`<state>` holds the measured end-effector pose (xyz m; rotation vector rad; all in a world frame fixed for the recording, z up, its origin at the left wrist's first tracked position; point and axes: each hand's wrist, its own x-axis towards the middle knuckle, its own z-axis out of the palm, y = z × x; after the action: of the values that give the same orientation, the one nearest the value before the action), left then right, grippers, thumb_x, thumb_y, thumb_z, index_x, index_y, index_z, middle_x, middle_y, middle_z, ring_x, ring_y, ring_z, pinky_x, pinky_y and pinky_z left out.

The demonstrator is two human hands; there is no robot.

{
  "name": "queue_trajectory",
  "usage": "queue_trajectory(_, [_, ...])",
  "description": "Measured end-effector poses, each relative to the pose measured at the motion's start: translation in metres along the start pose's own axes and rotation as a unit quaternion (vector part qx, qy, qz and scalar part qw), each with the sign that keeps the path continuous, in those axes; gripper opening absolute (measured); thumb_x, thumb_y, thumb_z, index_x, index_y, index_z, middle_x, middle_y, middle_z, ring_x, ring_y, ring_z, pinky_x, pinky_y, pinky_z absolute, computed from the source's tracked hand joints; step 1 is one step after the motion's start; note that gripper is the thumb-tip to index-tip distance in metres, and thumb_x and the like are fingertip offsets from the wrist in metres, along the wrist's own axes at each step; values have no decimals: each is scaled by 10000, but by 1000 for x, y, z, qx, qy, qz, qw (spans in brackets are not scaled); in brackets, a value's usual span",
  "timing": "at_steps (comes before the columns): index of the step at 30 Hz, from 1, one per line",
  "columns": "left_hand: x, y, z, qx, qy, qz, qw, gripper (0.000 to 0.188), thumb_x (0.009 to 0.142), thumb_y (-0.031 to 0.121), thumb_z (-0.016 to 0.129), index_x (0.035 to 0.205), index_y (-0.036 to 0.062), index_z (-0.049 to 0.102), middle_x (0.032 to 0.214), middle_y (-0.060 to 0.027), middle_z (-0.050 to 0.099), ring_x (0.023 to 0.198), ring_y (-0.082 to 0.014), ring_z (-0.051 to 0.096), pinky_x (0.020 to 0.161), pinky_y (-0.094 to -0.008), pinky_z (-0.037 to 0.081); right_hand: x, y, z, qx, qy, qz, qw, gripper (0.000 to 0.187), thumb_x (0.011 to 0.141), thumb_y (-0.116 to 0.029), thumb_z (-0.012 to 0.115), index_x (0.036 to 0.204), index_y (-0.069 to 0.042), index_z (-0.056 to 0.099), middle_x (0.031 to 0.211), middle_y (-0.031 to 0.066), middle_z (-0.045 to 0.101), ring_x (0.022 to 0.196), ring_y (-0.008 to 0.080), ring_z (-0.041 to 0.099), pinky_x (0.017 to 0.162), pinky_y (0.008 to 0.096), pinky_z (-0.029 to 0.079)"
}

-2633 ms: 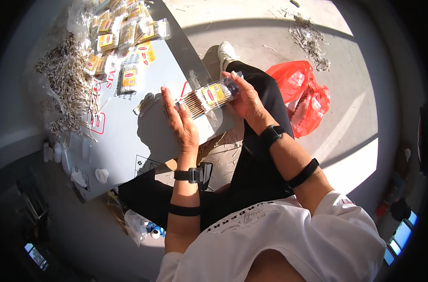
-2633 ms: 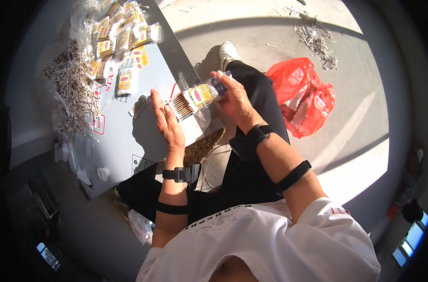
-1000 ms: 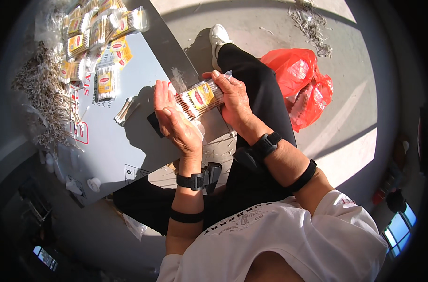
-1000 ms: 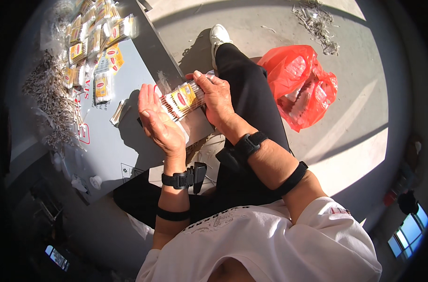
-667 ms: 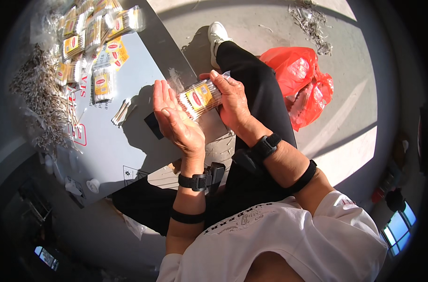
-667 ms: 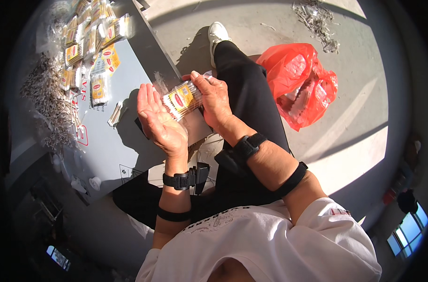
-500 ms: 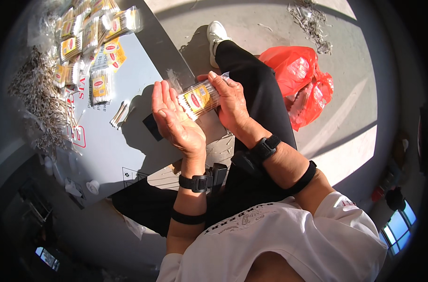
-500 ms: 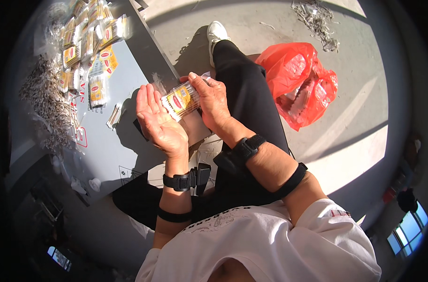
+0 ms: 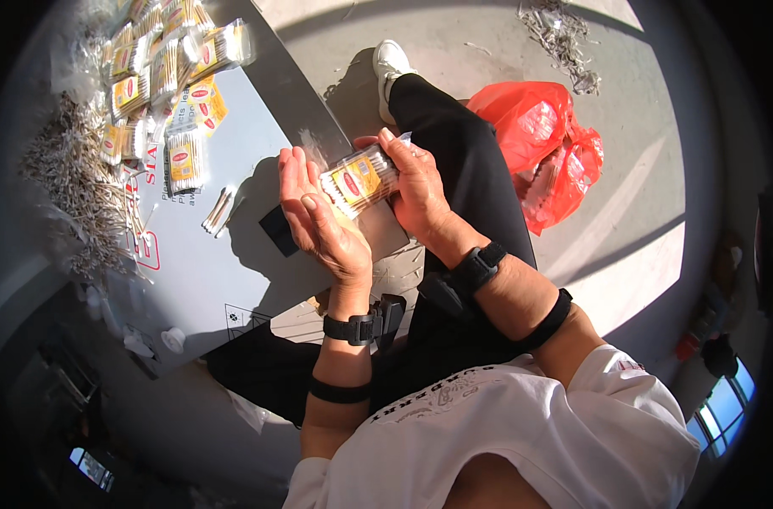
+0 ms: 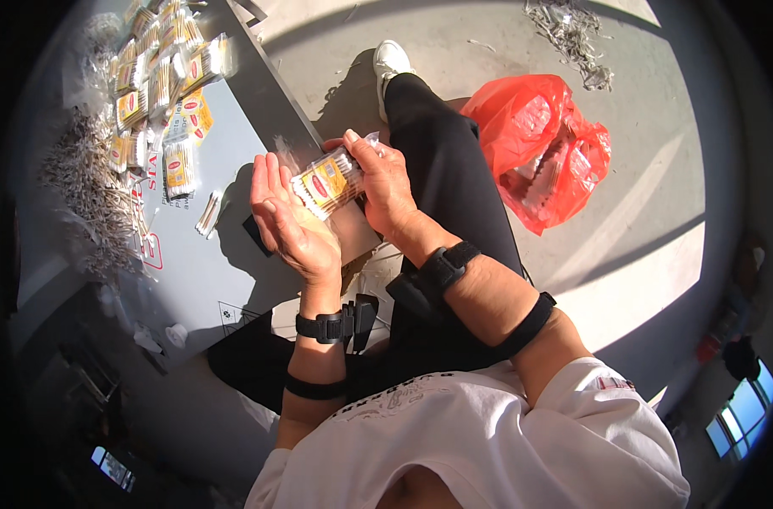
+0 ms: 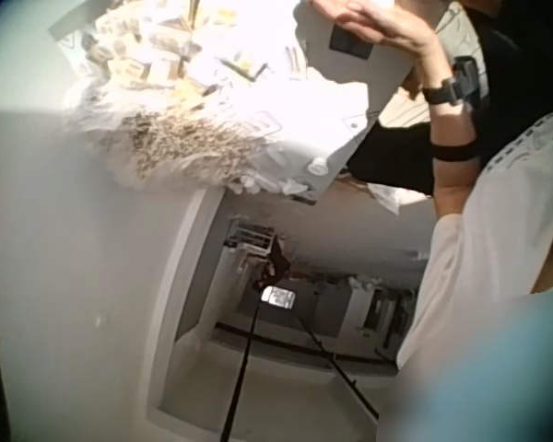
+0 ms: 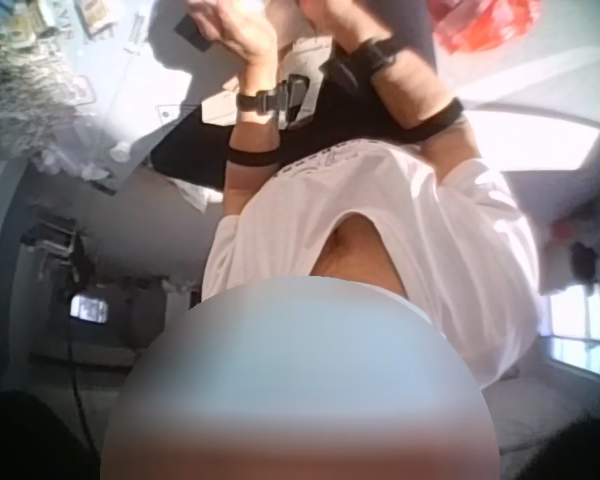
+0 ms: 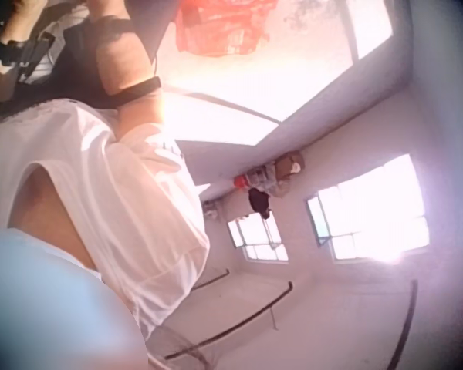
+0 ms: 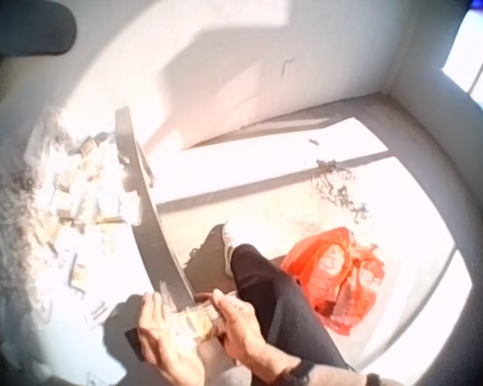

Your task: Packing small wooden sticks into plastic bags and bundling them with rubber bands.

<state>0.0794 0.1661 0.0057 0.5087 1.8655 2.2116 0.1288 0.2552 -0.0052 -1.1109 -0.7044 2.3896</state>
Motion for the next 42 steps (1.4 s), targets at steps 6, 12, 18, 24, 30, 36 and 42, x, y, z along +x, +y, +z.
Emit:
queue_trajectory(6, [-7, 9, -11, 329, -159, 141, 920, 632, 996, 358, 486, 1475, -6, 296, 1548, -242, 253, 1435, -421, 236, 1162, -521, 195, -5, -6, -13, 121, 6, 57, 991, 492, 918, -472, 627, 1032, 6, 652, 965, 94, 647, 894, 200, 625, 823, 379, 517])
queue_trajectory(12, [-16, 22, -13, 591, -277, 135, 746, 823, 942, 511, 509, 1508, -9, 214, 1578, -232, 164, 1463, -408, 157, 1160, -556, 155, -27, -13, -14, 114, 20, 52, 992, 240, 923, -284, 665, 873, -50, 643, 835, 49, 640, 695, 146, 592, 606, 294, 490])
queue_trajectory(18, [-16, 15, -10, 575, -272, 136, 760, 828, 957, 521, 475, 1516, -12, 176, 1579, -253, 138, 1472, -417, 110, 1175, -521, 130, -17, 4, -22, 96, 41, 63, 993, 246, 889, -226, 702, 704, -76, 641, 611, -20, 503, 522, 80, 407, 454, 246, 331])
queue_trajectory(24, [-18, 10, -6, 176, -112, 19, 978, 691, 1031, 387, 389, 1523, -25, 132, 1602, -215, 87, 1489, -334, 87, 1194, -455, 99, -15, 0, -29, 83, -11, 62, 995, 230, 879, -261, 720, 732, -93, 663, 605, -52, 502, 497, 51, 351, 459, 230, 243])
queue_trajectory(30, [-17, 4, -2, 16, -55, -3, 998, 657, 1032, 335, 379, 1516, -40, 142, 1594, -207, 134, 1485, -307, 125, 1200, -442, 104, -15, 2, -27, 66, -23, 63, 996, 193, 881, -246, 727, 788, -82, 687, 661, -43, 591, 511, 38, 384, 476, 223, 263])
queue_trajectory(36, [-16, 5, 1, 5, -36, -5, 999, 650, 1028, 330, 393, 1509, -42, 162, 1590, -213, 145, 1481, -302, 143, 1200, -440, 107, -21, -2, -18, 67, -10, 52, 996, 173, 889, -230, 720, 817, -75, 698, 720, -21, 643, 568, 37, 453, 523, 211, 318])
queue_trajectory(42, [-16, 12, -5, 177, -62, 27, 982, 668, 1011, 320, 477, 1501, -42, 204, 1571, -211, 209, 1458, -310, 218, 1192, -433, 166, -19, -7, -24, 44, -57, 31, 997, 145, 887, -172, 721, 924, -37, 684, 782, 11, 672, 624, 65, 536, 547, 216, 406])
